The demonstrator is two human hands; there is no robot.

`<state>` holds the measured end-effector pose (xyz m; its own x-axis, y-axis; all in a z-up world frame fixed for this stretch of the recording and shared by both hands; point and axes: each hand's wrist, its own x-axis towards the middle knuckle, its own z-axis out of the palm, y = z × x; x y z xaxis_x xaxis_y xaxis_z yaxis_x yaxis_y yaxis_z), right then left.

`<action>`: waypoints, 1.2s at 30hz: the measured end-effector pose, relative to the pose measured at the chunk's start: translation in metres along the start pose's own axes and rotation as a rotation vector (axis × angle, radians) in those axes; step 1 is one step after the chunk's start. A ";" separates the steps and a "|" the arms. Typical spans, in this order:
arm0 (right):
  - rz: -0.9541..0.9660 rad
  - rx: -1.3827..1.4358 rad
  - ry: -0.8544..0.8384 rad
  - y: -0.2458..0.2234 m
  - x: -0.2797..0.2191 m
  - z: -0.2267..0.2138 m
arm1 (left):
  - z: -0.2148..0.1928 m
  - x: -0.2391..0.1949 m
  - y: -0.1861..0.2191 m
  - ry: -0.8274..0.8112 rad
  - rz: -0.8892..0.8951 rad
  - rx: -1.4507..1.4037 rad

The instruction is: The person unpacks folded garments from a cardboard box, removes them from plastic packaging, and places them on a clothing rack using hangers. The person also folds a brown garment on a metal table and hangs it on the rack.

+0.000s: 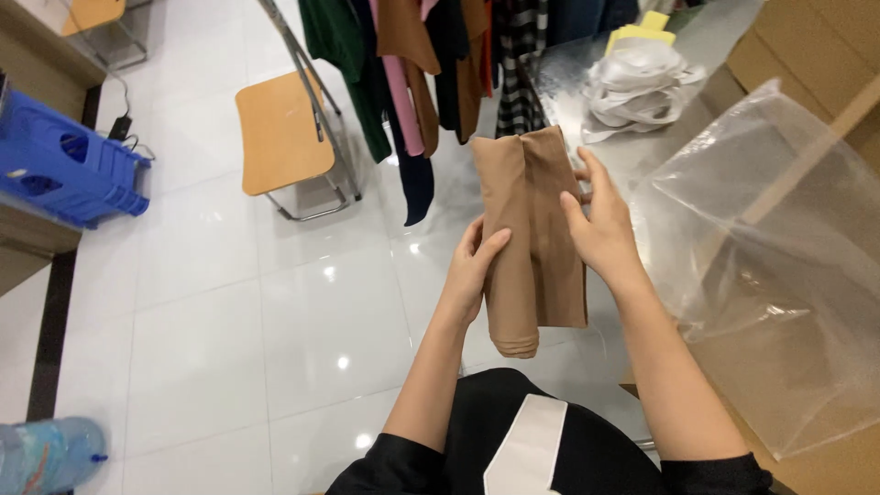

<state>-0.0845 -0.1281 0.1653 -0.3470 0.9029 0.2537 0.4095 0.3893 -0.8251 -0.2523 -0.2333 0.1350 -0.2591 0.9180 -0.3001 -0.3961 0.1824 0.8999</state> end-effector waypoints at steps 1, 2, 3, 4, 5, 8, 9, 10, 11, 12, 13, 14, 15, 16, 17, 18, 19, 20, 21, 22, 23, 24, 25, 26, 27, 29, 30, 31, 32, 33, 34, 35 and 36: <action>-0.007 0.005 -0.022 0.003 0.001 0.010 | -0.006 -0.008 0.008 0.022 0.002 -0.008; -0.063 -0.082 0.003 0.009 0.002 0.019 | -0.011 -0.014 0.014 0.090 -0.015 -0.077; -0.121 -0.169 0.028 0.015 0.003 0.027 | -0.015 -0.019 0.020 0.157 -0.030 -0.147; -0.122 -0.166 0.012 0.003 -0.001 0.041 | -0.028 -0.005 0.008 0.172 -0.034 -0.155; -0.003 -0.104 -0.127 -0.010 -0.005 0.054 | -0.041 0.009 -0.004 0.201 -0.030 -0.184; 0.293 0.180 -0.315 -0.024 -0.009 0.092 | -0.062 0.020 -0.008 0.255 -0.025 -0.223; 0.466 0.402 -0.350 -0.026 -0.008 0.104 | -0.066 0.020 -0.003 0.270 -0.017 -0.228; 0.466 0.401 -0.361 -0.019 -0.007 0.115 | -0.076 0.025 -0.008 0.280 -0.017 -0.232; 0.560 0.524 -0.410 -0.013 -0.007 0.125 | -0.086 0.031 -0.014 0.284 -0.023 -0.211; 0.656 0.646 -0.458 -0.005 -0.007 0.135 | -0.096 0.036 -0.021 0.288 -0.031 -0.191; 0.660 0.644 -0.468 -0.014 -0.005 0.138 | -0.094 0.031 -0.013 0.297 -0.033 -0.195; 0.700 0.699 -0.533 -0.024 -0.004 0.141 | -0.094 0.026 -0.004 0.292 -0.062 -0.163; 0.740 0.753 -0.598 -0.034 -0.003 0.144 | -0.093 0.021 0.005 0.286 -0.092 -0.132; 0.744 0.751 -0.608 -0.025 -0.005 0.154 | -0.093 0.020 0.007 0.294 -0.094 -0.136; 0.802 0.797 -0.582 -0.016 -0.007 0.163 | -0.092 0.018 0.009 0.312 -0.119 -0.060; 0.857 0.844 -0.554 -0.009 -0.008 0.172 | -0.092 0.017 0.014 0.328 -0.141 0.018; 0.858 0.842 -0.562 -0.021 -0.004 0.170 | -0.099 0.021 0.005 0.336 -0.141 0.014; 0.804 0.776 -0.557 -0.032 -0.001 0.168 | -0.106 0.026 -0.004 0.397 0.024 0.195; 0.749 0.710 -0.551 -0.042 0.003 0.165 | -0.113 0.030 -0.013 0.456 0.190 0.377; 0.750 0.709 -0.555 -0.049 0.005 0.166 | -0.112 0.031 -0.012 0.459 0.189 0.375; 0.697 0.622 -0.515 -0.056 0.007 0.167 | -0.112 0.031 -0.011 0.439 0.188 0.395; 0.644 0.536 -0.473 -0.062 0.009 0.168 | -0.110 0.032 -0.010 0.417 0.187 0.416; 0.645 0.535 -0.476 -0.067 0.009 0.165 | -0.105 0.023 0.003 0.420 0.186 0.414; 0.618 0.513 -0.459 -0.073 0.008 0.162 | -0.100 0.013 0.017 0.403 0.138 0.396; 0.590 0.491 -0.442 -0.080 0.007 0.160 | -0.095 0.003 0.031 0.386 0.090 0.378; 0.573 0.572 -0.416 -0.058 0.010 0.167 | -0.096 0.005 0.037 0.372 0.024 0.315; 0.558 0.651 -0.379 -0.047 0.011 0.169 | -0.094 0.006 0.039 0.348 -0.042 0.253; 0.558 0.648 -0.384 -0.044 0.012 0.170 | -0.093 0.002 0.044 0.352 -0.043 0.249; 0.585 0.686 -0.358 -0.041 0.013 0.171 | -0.090 -0.001 0.049 0.346 -0.040 0.193; 0.612 0.725 -0.332 -0.038 0.015 0.172 | -0.088 -0.004 0.054 0.339 -0.038 0.137; 0.614 0.724 -0.332 -0.022 0.015 0.181 | -0.088 -0.004 0.051 0.339 -0.040 0.136; 0.659 0.676 -0.376 -0.006 0.014 0.189 | -0.088 -0.004 0.049 0.315 -0.039 0.116; 0.704 0.629 -0.418 0.011 0.013 0.198 | -0.087 -0.003 0.045 0.292 -0.038 0.098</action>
<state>-0.2513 -0.1480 0.0599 -0.5141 0.7069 -0.4858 0.1602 -0.4773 -0.8640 -0.3461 -0.2587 0.1491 -0.4931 0.7727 -0.3997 -0.3276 0.2607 0.9081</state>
